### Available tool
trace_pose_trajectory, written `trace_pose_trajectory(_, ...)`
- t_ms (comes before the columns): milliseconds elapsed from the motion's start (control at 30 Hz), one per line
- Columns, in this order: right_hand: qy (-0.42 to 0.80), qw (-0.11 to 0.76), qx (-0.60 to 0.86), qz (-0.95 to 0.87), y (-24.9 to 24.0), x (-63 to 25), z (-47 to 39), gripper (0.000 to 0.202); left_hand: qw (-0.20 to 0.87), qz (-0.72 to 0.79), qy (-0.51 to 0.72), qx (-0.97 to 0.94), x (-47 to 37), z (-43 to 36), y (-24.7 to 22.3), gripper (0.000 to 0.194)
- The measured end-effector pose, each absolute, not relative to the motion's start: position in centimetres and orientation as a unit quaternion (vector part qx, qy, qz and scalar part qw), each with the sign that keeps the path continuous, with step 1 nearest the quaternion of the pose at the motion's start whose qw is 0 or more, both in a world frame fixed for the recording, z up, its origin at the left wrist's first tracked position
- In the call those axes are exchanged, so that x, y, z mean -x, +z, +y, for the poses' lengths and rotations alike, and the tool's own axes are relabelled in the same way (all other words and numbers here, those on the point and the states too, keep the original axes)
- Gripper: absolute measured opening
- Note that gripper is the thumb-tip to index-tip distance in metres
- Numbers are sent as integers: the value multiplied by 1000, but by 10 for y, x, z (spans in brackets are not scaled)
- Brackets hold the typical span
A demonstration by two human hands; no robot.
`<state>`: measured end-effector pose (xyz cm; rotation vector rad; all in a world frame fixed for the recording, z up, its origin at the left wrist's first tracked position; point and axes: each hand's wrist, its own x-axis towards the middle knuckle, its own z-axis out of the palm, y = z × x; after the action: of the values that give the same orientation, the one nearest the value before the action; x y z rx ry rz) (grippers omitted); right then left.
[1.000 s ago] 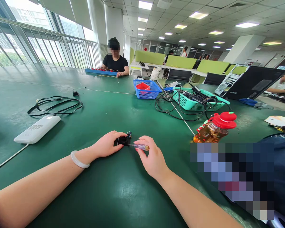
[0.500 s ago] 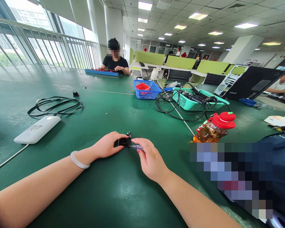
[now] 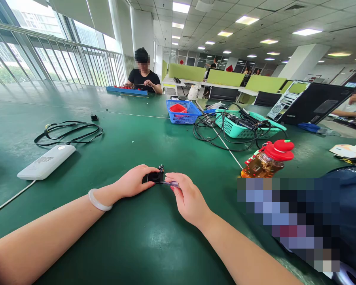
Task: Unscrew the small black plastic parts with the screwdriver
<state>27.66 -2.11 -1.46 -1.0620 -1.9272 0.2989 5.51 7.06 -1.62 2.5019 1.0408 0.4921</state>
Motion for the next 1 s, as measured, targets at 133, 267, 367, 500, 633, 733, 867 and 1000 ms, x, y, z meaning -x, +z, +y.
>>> trace_pose_trajectory(133,123,449,439,-769,-14,-277,-21,37,188,372,175,-892,-55,71,-17,43)
trace_pose_trajectory(267,122,455,449,-759,-12,-277,-20,35,185,370,174,-894,-55,70,-16,43)
trace_pose_trajectory(367,125,456,456,-754,-10,-276,-20,34,188,375,173,-891,-56,69,-14,43)
trace_pose_trajectory(500,123,459,457,-752,-10,-276,-21,34,187,376,172,-891,-56,69,-14,43)
trace_pose_trajectory(633,122,460,458,-751,-11,-277,-21,34,185,373,172,-892,-56,70,-14,42)
trace_pose_trajectory(733,124,458,457,-752,-11,-277,-21,35,186,373,171,-893,-56,70,-15,42)
trace_pose_trajectory(867,129,451,445,-763,-11,-277,-22,37,186,371,171,-893,-56,70,-16,43)
trace_pose_trajectory(1000,124,441,435,-775,-11,-276,-23,38,188,373,171,-892,-55,70,-15,43)
